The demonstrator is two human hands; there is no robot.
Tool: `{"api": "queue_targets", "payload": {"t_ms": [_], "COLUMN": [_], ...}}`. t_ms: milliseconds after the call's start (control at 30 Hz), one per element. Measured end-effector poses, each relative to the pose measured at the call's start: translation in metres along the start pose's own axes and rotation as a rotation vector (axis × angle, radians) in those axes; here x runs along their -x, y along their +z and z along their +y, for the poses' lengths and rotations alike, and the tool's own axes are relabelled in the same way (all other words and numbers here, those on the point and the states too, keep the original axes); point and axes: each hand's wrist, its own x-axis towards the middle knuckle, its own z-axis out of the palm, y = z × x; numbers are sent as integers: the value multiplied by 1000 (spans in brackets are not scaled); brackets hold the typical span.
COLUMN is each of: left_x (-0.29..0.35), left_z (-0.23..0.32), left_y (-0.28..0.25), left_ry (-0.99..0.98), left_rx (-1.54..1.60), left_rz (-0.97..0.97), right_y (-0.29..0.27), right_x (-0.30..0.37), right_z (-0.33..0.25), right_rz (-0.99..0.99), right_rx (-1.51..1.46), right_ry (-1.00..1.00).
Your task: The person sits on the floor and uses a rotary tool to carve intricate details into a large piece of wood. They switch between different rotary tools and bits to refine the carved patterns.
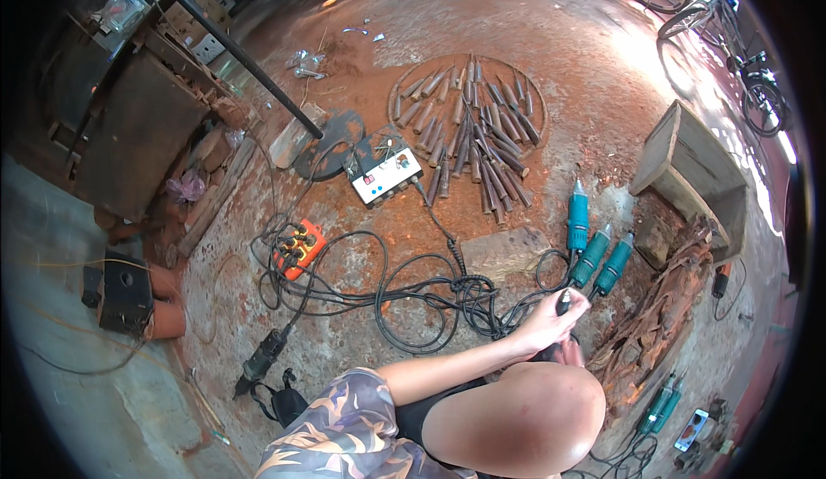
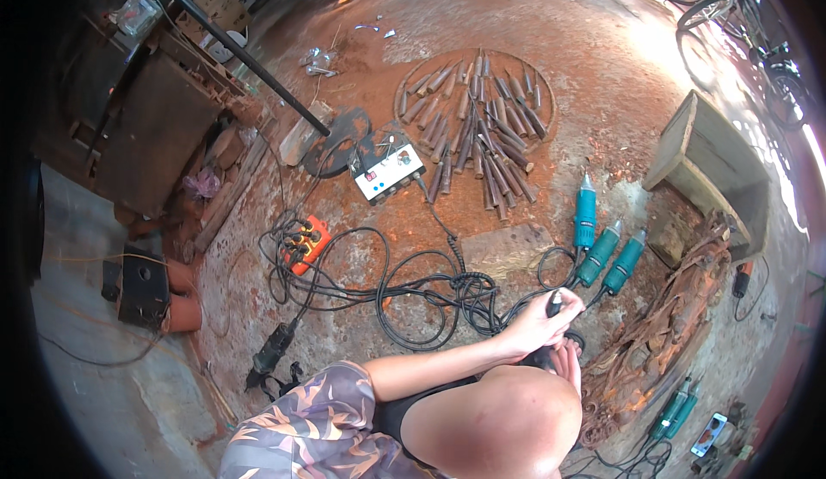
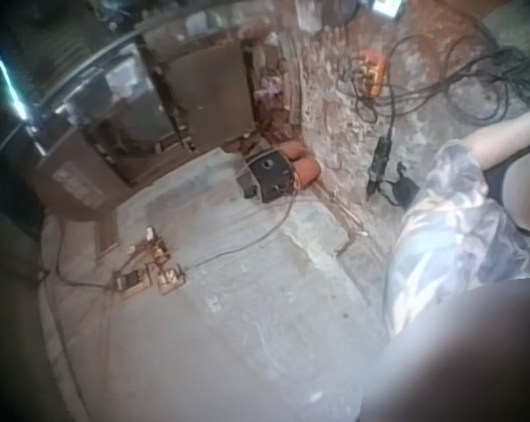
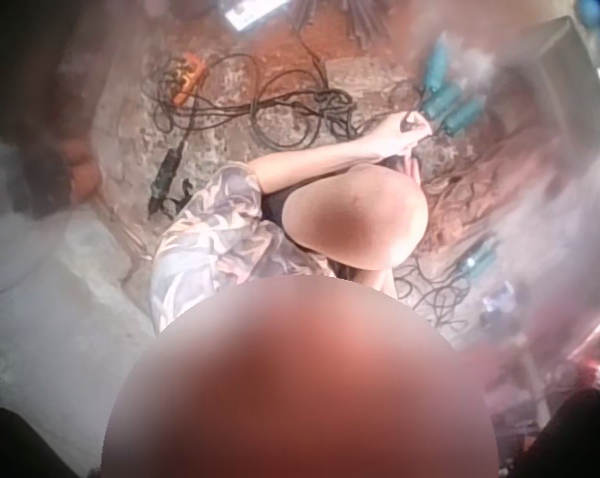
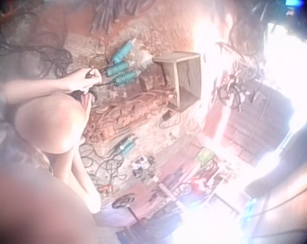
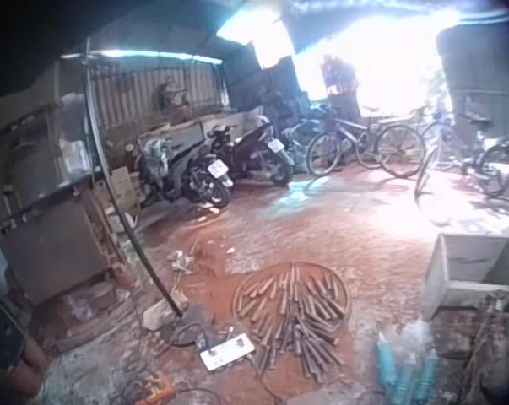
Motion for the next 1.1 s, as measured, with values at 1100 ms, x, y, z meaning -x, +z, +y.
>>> {"api": "queue_targets", "payload": {"t_ms": [1100], "left_x": [-79], "left_z": [298], "left_y": [-441], "left_ry": [298], "left_rx": [-1909], "left_rz": [901], "right_y": [25], "right_x": [-17], "right_z": [-36], "right_rz": [11], "right_rx": [138], "right_ry": [-148]}}
